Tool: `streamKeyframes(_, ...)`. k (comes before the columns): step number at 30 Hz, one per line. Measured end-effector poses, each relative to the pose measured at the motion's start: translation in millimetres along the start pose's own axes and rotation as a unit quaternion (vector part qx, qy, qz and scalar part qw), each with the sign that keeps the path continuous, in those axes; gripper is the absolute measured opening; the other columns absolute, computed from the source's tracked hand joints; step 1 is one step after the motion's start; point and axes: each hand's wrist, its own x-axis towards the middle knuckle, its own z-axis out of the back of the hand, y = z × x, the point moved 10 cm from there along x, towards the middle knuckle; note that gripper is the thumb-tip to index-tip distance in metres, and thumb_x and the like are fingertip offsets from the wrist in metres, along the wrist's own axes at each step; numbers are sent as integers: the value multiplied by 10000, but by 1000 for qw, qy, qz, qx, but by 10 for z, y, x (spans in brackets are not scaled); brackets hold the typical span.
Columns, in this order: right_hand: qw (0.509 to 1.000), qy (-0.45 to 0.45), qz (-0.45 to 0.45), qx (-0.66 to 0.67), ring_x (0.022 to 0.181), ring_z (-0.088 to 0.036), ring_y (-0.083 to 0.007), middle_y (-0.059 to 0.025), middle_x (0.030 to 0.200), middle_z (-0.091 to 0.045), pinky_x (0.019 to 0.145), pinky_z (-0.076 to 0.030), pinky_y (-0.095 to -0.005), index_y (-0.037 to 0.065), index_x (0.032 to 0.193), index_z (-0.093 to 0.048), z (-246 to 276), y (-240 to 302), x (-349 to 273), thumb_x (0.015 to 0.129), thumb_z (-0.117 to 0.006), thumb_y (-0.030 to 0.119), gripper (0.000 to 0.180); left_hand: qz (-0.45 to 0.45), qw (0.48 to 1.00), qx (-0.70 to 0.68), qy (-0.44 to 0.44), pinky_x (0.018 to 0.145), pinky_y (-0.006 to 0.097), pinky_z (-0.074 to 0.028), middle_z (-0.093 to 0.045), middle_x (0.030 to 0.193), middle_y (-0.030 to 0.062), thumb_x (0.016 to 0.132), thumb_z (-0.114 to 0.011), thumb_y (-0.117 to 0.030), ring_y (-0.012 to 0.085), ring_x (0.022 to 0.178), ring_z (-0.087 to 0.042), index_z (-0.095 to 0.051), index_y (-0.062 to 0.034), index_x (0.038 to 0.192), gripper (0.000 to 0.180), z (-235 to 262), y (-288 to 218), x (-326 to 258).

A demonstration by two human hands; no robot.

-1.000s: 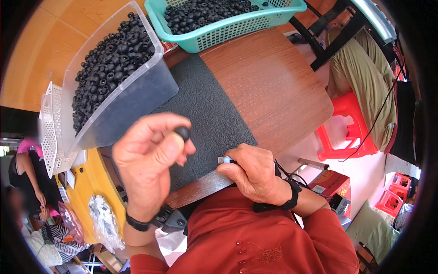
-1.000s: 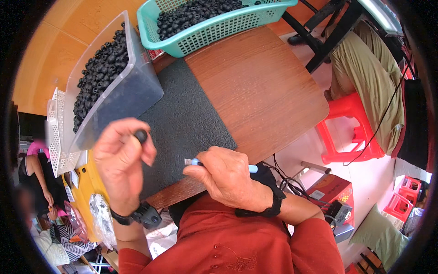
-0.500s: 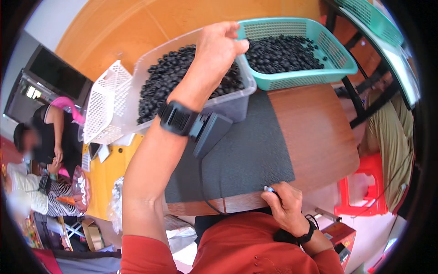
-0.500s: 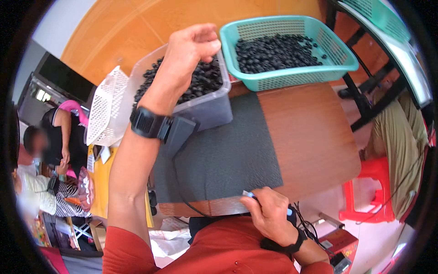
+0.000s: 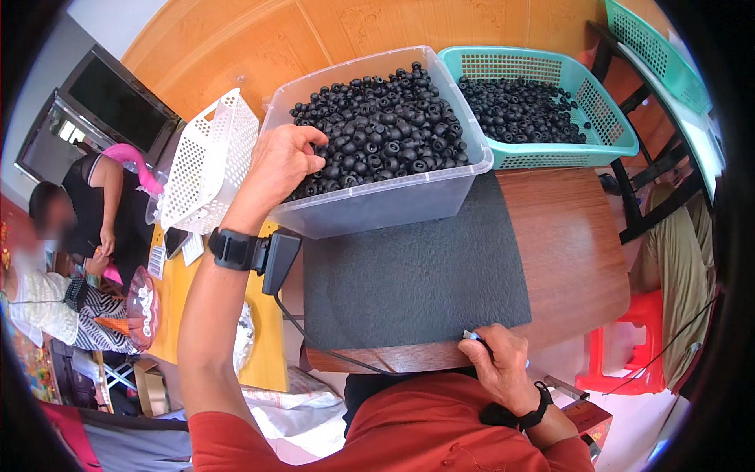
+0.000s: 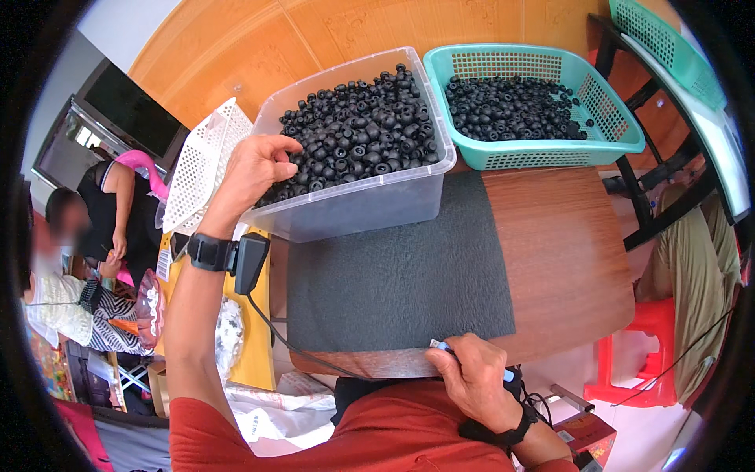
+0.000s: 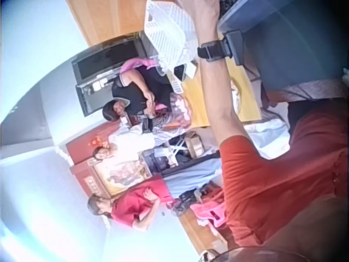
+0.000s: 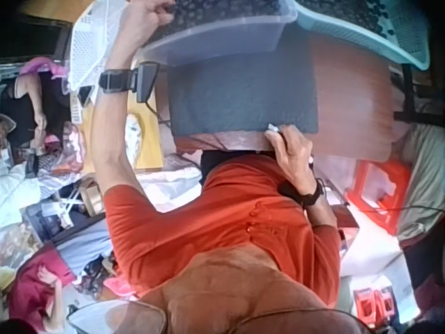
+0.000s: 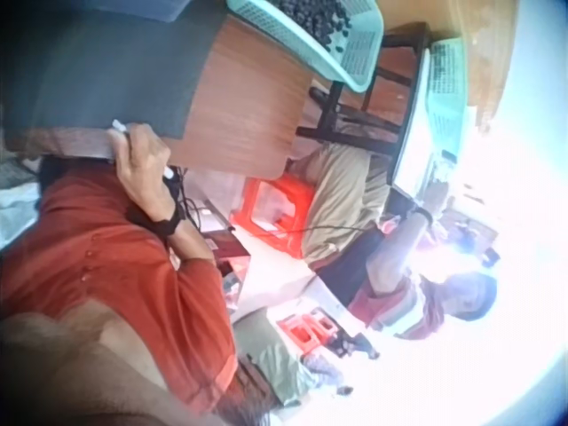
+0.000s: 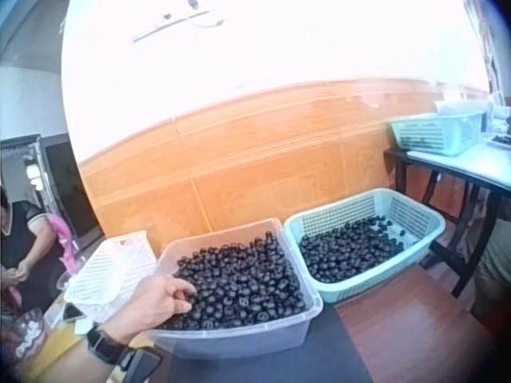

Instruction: Trimming excess material from black shoe components using a small hand-held cutter.

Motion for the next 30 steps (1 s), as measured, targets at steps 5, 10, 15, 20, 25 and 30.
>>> streamKeyframes(5,1000,-2,-9,-12,504,-543,-288,-137,616,-548,463,-405,-359,-12,778,-593,8,74,-43,799,-712,101,166,-10,999,35,10,656,395,-474,-641,704,157,711,-687,-90,311,720,-631,-647,2,824,151,-64,-24,54)
streamKeyframes(10,1000,-10,-5,2,496,-537,-289,-128,604,-546,456,-396,-366,-1,759,-596,10,91,-71,796,-712,103,160,-57,995,30,-77,646,332,-462,-641,746,125,762,-633,-58,215,705,-618,-626,0,876,128,99,-67,-70)
streamKeyframes(15,1000,-17,-9,-4,485,-524,-291,-127,600,-533,449,-384,-369,3,758,-589,51,57,-109,796,-713,109,167,15,905,-424,23,674,229,-471,-636,881,71,877,-589,-109,120,763,-596,-604,9,1024,189,71,-496,-656)
streamKeyframes(20,1000,-14,0,-22,478,-511,-290,-125,605,-520,445,-373,-367,3,774,-586,36,157,-3,792,-717,111,171,7,772,-624,119,728,225,-484,-622,971,74,902,-604,-136,118,839,-596,-638,22,1032,208,-579,-874,-1253)
streamKeyframes(25,999,-31,26,-15,482,-510,-269,-115,606,-517,443,-369,-352,1,790,-589,87,232,115,779,-730,101,173,68,718,-681,124,747,231,-489,-608,963,79,890,-634,-165,131,859,-594,-594,38,1093,290,-1073,-958,-1592)
streamKeyframes(30,998,-50,46,-2,485,-516,-252,-102,606,-521,442,-381,-337,1,798,-593,79,267,142,772,-738,108,182,77,659,-742,100,731,241,-494,-626,953,107,893,-627,-142,139,827,-604,-564,22,1081,258,-1308,-1004,-1707)
